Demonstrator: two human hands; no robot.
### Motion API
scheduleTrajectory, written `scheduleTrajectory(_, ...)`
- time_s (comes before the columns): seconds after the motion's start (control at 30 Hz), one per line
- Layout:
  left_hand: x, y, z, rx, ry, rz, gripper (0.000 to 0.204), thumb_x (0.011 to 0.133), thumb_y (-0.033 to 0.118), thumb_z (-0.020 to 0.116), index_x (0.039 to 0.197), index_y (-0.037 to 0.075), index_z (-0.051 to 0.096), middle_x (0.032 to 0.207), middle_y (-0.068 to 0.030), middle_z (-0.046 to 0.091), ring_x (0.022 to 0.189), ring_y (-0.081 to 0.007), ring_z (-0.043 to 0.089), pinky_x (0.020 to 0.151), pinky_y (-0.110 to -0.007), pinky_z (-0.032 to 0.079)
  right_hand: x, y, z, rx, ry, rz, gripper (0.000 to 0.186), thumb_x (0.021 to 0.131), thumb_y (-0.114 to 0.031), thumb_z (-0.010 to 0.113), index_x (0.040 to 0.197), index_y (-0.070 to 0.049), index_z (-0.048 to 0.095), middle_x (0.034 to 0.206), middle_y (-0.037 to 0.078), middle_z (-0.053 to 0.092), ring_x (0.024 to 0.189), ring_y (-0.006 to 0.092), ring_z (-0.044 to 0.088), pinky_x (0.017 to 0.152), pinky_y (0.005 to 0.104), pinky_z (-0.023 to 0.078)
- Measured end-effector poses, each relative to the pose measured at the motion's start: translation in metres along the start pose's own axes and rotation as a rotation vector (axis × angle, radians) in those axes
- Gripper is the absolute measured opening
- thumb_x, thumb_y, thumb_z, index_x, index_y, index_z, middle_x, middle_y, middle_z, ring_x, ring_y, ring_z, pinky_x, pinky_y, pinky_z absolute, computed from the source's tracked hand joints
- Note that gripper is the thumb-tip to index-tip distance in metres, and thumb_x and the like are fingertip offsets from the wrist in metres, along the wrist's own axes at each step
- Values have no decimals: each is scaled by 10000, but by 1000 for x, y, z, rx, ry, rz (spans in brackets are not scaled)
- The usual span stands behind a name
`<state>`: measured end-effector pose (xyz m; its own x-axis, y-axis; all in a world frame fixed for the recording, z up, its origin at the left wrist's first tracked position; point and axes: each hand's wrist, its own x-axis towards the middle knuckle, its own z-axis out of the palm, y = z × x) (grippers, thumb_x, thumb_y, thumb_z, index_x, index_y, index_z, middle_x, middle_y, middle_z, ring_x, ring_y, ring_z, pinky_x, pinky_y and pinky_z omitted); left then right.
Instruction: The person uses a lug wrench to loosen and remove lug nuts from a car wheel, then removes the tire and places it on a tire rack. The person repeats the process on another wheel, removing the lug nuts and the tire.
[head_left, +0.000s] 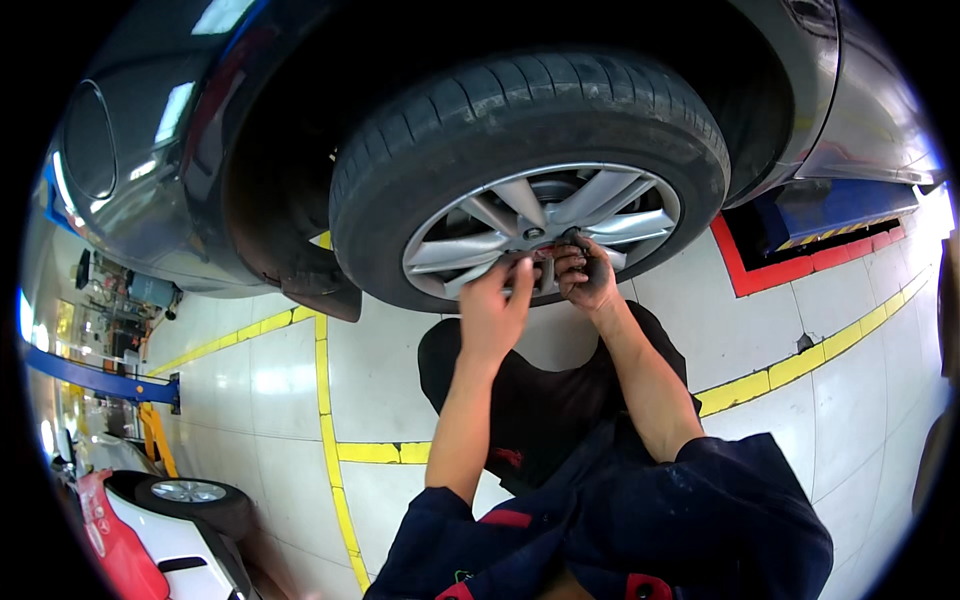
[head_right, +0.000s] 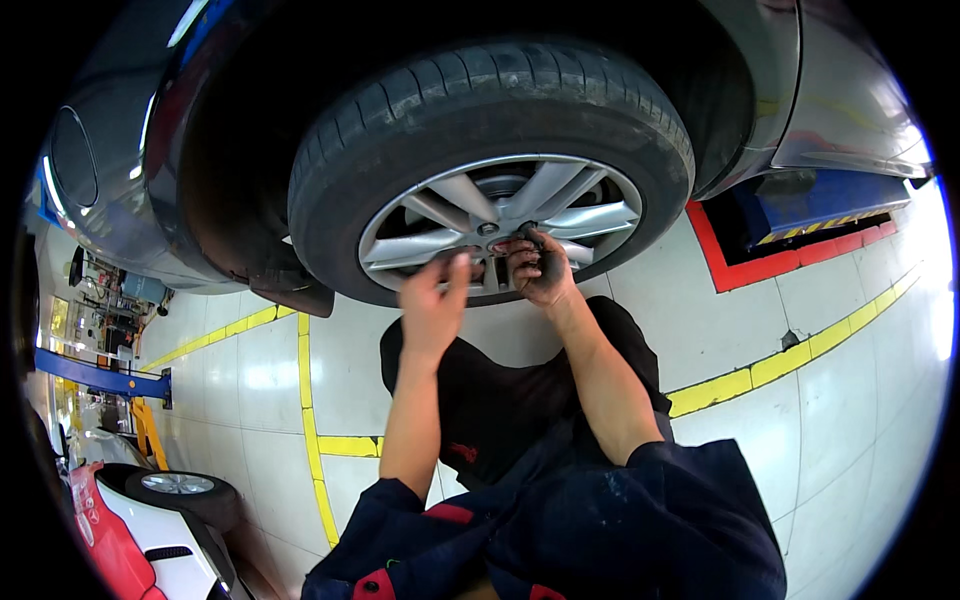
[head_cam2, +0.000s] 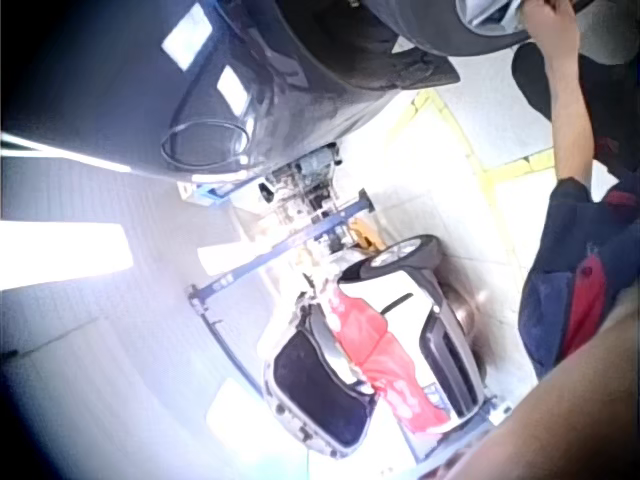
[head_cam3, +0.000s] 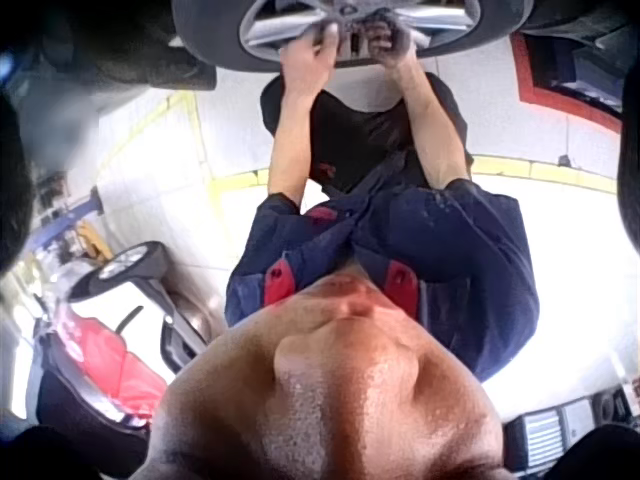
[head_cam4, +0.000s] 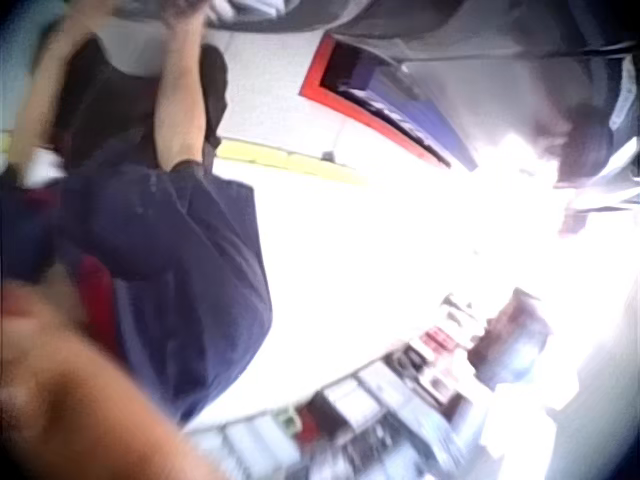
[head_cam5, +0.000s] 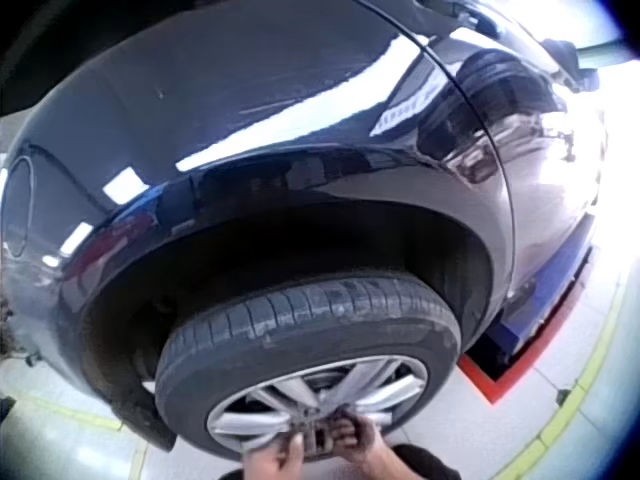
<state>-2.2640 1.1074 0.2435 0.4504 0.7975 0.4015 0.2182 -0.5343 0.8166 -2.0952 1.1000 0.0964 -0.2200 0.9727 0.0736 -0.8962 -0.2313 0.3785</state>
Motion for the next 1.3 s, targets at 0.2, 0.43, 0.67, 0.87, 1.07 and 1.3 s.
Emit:
scheduleTrajectory(0.2, 76, 56, -78, 314, 302, 753, 208, 884, 163, 495, 819, -3, 602, 749, -101, 626, 618, -203, 596, 554, -277, 447, -1, -25, 18, -415, 325, 132, 163, 833, -226, 515, 742, -102, 460, 570, -72, 378, 444, 36, 348, 357, 175, 240)
scheduleTrajectory(0.43, 159, 50, -60, 768, 432, 644, 374, 820, 357, 501, 945, 25, 618, 918, -153, 601, 897, -314, 556, 803, -414, 415, 14, 0, 45, -863, 728, -11, 145, 804, -199, 475, 682, -141, 423, 505, -87, 286, 396, 38, 223, 360, 187, 146)
scheduleTrajectory(0.67, 158, 60, -53, 838, 330, 480, 450, 835, 408, 454, 962, 2, 601, 914, -191, 578, 885, -324, 562, 788, -413, 427, 3, 1, 41, -882, 702, -122, 161, 803, -218, 473, 672, -153, 405, 520, -84, 267, 406, 52, 172, 383, 208, 131)
scheduleTrajectory(0.87, 152, 50, -60, 823, 257, 497, 468, 860, 410, 427, 933, -20, 598, 885, -201, 586, 882, -346, 560, 793, -424, 435, 6, 5, 29, -764, 697, -94, 171, 809, -208, 484, 671, -171, 392, 523, -88, 279, 407, 45, 185, 378, 199, 122)
scheduleTrajectory(1.07, 160, 67, -53, 791, 329, 285, 561, 826, 491, 435, 1031, -8, 589, 1028, -226, 577, 1003, -374, 535, 876, -446, 405, 11, 5, 46, -902, 814, -85, 203, 798, -244, 492, 646, -174, 378, 537, -72, 285, 415, 52, 200, 382, 212, 151)
scheduleTrajectory(1.3, 157, 62, -55, 749, 254, 302, 603, 869, 524, 355, 1133, 15, 544, 1134, -223, 538, 1076, -369, 502, 911, -474, 376, 13, 1, 32, -986, 798, -259, 162, 797, -194, 494, 748, -50, 550, 513, -29, 288, 391, 89, 248, 363, 216, 204)
